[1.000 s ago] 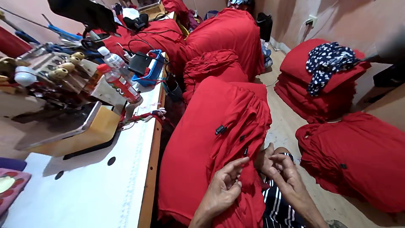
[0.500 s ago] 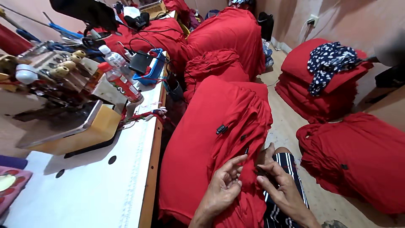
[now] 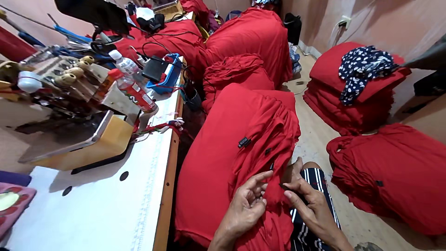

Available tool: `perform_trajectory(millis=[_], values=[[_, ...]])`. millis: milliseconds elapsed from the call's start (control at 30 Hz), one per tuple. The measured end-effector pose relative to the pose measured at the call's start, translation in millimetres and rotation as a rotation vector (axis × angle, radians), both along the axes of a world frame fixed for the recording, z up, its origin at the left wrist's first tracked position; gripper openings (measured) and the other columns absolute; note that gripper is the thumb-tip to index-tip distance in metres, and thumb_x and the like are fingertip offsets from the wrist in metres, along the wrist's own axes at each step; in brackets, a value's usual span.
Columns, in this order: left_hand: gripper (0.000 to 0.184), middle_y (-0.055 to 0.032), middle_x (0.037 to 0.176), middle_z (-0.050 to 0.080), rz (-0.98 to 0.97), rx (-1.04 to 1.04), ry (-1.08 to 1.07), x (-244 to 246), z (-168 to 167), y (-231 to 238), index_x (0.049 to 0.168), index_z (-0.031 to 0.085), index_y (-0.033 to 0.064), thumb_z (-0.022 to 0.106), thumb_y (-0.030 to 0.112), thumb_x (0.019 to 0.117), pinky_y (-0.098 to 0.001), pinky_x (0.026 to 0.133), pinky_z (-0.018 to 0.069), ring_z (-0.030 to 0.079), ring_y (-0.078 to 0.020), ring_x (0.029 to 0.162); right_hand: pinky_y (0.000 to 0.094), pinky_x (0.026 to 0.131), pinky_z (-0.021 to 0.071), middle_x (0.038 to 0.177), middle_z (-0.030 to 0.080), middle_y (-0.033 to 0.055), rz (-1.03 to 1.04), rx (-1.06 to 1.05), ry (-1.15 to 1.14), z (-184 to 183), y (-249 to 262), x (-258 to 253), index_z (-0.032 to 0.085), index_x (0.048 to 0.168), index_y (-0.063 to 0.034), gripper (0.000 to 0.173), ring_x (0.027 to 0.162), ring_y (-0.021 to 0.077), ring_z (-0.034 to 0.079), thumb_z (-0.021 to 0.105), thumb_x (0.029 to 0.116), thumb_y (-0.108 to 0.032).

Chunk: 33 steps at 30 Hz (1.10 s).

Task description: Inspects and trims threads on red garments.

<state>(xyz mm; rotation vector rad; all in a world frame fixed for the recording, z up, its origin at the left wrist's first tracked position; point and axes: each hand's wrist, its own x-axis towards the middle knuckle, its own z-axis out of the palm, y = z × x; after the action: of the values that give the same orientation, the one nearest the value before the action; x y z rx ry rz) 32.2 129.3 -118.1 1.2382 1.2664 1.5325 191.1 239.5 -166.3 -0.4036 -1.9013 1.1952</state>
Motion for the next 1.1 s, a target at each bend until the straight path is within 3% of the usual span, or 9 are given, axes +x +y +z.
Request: perform_trajectory(millis=[200, 333, 533, 1100], values=[[0.06, -0.0046, 0.116, 0.068, -0.007, 0.009, -0.003, -1.1, -0.8, 0.0, 0.141, 0.04, -0.0159, 0.048, -0.013, 0.0818, -0.0206, 0.086, 0.0558, 0.066, -0.0015, 0.097, 0.0097, 0.075, 0.0518, 0.094, 0.067, -0.0043, -0.073, -0.07, 0.051, 2.1, 2.9, 3.9, 0.064, 0.107, -0.0007, 0.023, 0.083, -0.0088, 0.061, 0.057, 0.1027, -0.022], [0.061, -0.004, 0.114, 0.068, -0.001, 0.005, 0.001, -0.3, -0.5, 0.2, 0.142, 0.039, -0.0157, 0.048, -0.014, 0.0816, -0.0212, 0.085, 0.0564, 0.066, -0.002, 0.096, 0.0113, 0.077, 0.0523, 0.097, 0.07, 0.0011, -0.064, 0.022, -0.003, 3.3, -1.0, 6.4, 0.066, 0.112, -0.0018, 0.029, 0.086, -0.0062, 0.063, 0.06, 0.1023, -0.028], [0.062, -0.0035, 0.113, 0.069, -0.011, 0.01, -0.019, -1.1, -1.2, 0.0, 0.142, 0.038, -0.0154, 0.049, -0.014, 0.0813, -0.0225, 0.087, 0.0569, 0.067, -0.0029, 0.096, 0.0176, 0.063, 0.0497, 0.088, 0.069, 0.0047, -0.133, 0.188, -0.104, 1.2, -3.8, 9.0, 0.067, 0.113, -0.006, 0.031, 0.07, 0.0027, 0.061, 0.059, 0.1014, -0.034], [0.059, -0.0035, 0.113, 0.068, 0.006, -0.004, -0.003, -0.4, 0.5, 0.5, 0.14, 0.041, -0.0154, 0.049, -0.013, 0.0815, -0.0216, 0.085, 0.0567, 0.066, -0.0022, 0.096, 0.0189, 0.061, 0.0482, 0.084, 0.067, 0.0063, -0.144, 0.3, -0.121, 7.6, -6.0, 9.0, 0.067, 0.111, -0.0054, 0.03, 0.066, 0.007, 0.058, 0.058, 0.1022, -0.032]])
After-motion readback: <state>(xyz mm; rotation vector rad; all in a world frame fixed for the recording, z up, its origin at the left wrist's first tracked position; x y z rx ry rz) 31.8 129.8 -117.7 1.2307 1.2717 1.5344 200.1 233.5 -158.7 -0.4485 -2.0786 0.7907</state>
